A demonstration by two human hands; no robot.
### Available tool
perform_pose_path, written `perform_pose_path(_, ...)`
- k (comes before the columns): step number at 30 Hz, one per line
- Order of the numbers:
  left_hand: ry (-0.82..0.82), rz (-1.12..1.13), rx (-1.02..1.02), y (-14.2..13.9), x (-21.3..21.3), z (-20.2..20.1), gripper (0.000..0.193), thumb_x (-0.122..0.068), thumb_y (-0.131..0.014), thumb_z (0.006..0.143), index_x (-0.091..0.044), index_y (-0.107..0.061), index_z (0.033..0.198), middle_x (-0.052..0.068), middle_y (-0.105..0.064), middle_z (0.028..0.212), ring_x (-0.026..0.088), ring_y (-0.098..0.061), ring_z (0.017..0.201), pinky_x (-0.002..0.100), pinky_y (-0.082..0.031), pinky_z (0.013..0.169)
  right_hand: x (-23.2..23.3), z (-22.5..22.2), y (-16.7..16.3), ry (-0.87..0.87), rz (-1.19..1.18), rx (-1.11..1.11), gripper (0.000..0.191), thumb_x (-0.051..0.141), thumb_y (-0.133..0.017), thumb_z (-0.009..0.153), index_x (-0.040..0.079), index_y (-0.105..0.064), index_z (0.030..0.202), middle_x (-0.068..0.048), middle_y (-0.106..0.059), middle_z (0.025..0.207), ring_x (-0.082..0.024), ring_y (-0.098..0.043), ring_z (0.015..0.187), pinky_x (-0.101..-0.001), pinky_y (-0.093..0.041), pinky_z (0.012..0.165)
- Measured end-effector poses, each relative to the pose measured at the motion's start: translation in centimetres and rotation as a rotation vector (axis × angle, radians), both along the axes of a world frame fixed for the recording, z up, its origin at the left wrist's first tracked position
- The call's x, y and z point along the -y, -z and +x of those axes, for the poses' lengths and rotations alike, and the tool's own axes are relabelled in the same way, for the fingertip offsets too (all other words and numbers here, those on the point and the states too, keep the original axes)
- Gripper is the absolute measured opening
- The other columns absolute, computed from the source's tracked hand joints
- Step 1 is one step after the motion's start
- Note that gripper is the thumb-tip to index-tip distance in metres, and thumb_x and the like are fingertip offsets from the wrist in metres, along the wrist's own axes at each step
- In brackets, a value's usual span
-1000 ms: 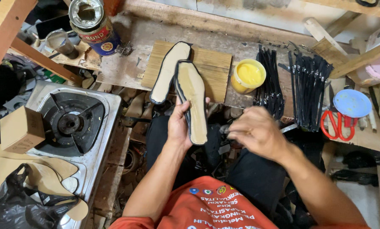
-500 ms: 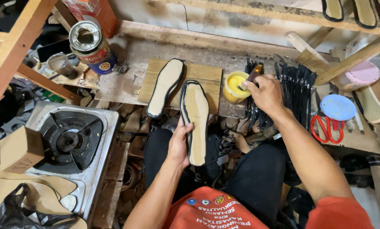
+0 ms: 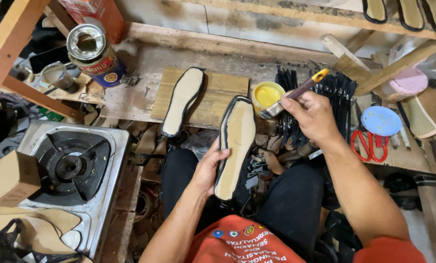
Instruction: The person repeatedly applies a yellow adhesive to the edges of shoe insoles using a brush. They dip the brush into a container, spread the glue along the perimeter, and place the treated insoles on a wooden shelf. The process is repeated for multiple insoles.
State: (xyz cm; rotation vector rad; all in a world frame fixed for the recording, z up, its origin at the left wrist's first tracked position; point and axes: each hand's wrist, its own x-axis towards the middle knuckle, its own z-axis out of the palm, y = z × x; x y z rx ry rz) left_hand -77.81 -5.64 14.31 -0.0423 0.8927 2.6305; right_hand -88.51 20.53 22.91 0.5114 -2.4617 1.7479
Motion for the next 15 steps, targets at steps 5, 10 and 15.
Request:
perform_pose_path(5,0.077,-0.064,0.000,-1.0,-0.7,0.4,0.070,-0.006,-0.052,0.090,-0.007,-0.038,0.158,0.014,-0.063,0.137,0.021,-0.067,0.113,0.033,-0.056,0.093,1.2,0.9,-1.7,0.026,0.188,-0.321,0.020,0.017,-0.073,0.102,0.001,-0.072,0.113,-0.006,-0.075,0.103,-0.014,-0.070,0.094,-0.0306,-0.055,0.085)
perform_pose_path(10,-0.005,-0.015,-0.045,-1.3,-0.5,0.7,0.071,-0.005,-0.050,0.089,-0.005,-0.037,0.159,0.013,-0.063,0.139,0.020,-0.067,0.116,0.031,-0.055,0.098,2.1,2.0,-1.2,0.021,0.336,-0.207,0.019,0.021,-0.072,0.099,0.005,-0.076,0.109,-0.008,-0.077,0.098,-0.019,-0.074,0.088,-0.0325,-0.057,0.079)
perform_pose_path(15,-0.068,0.040,-0.054,-0.7,-0.3,0.0,0.071,-0.006,-0.050,0.091,-0.005,-0.037,0.160,0.015,-0.061,0.139,0.022,-0.064,0.116,0.034,-0.053,0.098,3.4,5.0,1.2,-0.106,0.269,-0.278,0.018,0.022,-0.072,0.097,0.006,-0.075,0.105,-0.006,-0.076,0.099,-0.022,-0.073,0.098,-0.0376,-0.056,0.094)
